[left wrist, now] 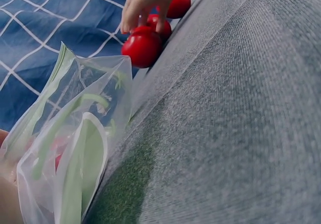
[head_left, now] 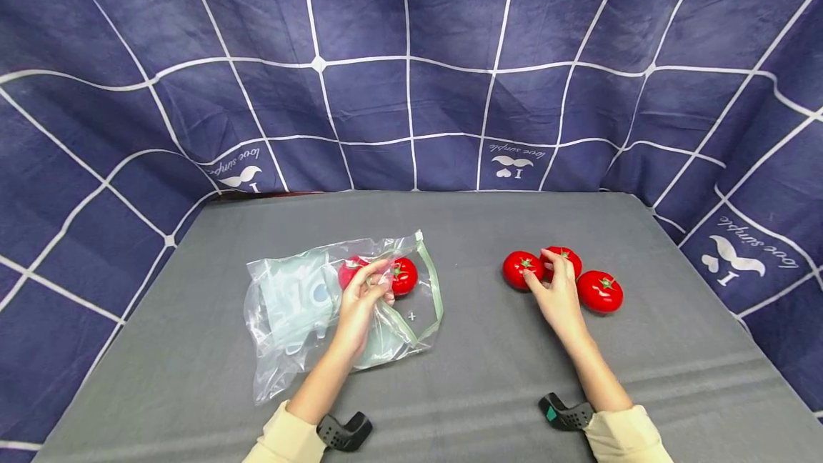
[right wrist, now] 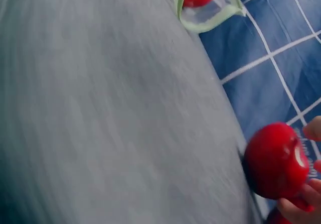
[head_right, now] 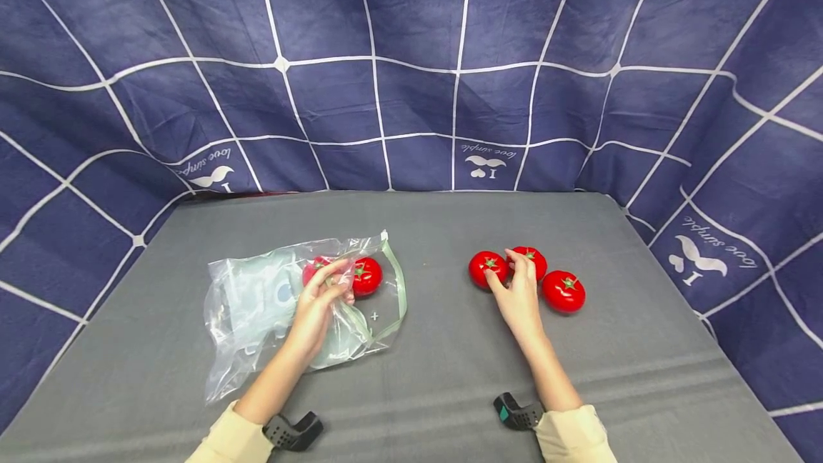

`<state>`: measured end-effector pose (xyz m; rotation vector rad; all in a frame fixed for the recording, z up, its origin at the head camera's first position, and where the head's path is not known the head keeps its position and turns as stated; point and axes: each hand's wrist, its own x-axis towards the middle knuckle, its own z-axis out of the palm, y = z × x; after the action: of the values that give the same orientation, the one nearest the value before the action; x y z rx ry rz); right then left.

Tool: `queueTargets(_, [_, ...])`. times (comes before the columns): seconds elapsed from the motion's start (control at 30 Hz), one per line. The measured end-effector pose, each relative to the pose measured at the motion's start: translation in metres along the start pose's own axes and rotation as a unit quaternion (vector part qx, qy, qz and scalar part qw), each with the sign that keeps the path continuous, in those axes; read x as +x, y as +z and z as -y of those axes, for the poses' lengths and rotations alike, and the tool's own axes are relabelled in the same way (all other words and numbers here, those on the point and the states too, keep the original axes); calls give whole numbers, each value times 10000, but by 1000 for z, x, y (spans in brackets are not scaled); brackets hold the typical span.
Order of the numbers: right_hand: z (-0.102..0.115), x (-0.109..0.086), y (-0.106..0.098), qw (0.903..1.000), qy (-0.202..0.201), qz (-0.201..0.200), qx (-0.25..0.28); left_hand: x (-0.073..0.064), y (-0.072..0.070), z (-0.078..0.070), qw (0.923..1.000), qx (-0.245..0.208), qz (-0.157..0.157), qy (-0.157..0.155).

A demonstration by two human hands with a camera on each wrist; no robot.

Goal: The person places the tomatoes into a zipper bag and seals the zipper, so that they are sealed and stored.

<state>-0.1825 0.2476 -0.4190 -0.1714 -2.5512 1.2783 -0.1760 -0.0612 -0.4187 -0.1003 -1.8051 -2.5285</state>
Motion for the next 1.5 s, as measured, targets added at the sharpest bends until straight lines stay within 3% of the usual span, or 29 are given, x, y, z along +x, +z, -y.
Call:
queueTargets(0.23, [-12,-1,18,9996,-205,-158,81,0,-1,-2,10000,85,36,-30])
queueTargets(0.53, [-11,-1,22,9980,417,188,436,-2,-1,-2,9998,159,-84,-8])
queueTargets(0.73, [-5,-5,25,9921,761,260,960,-3,-1,-3,9999,129,-101,-38])
queueTargets(1.1, [34,-25,59,9818,221,419,1838,-3,-3,-3,9999,79,-123,14])
queueTargets(1.3, [54,-31,86,9805,-153,474,1901,-4,-3,-3,10000,4,-84,12])
queueTargets(1.5, [64,-34,103,9852,-330,377,1642,-5,-1,0,10000,-38,-76,-45])
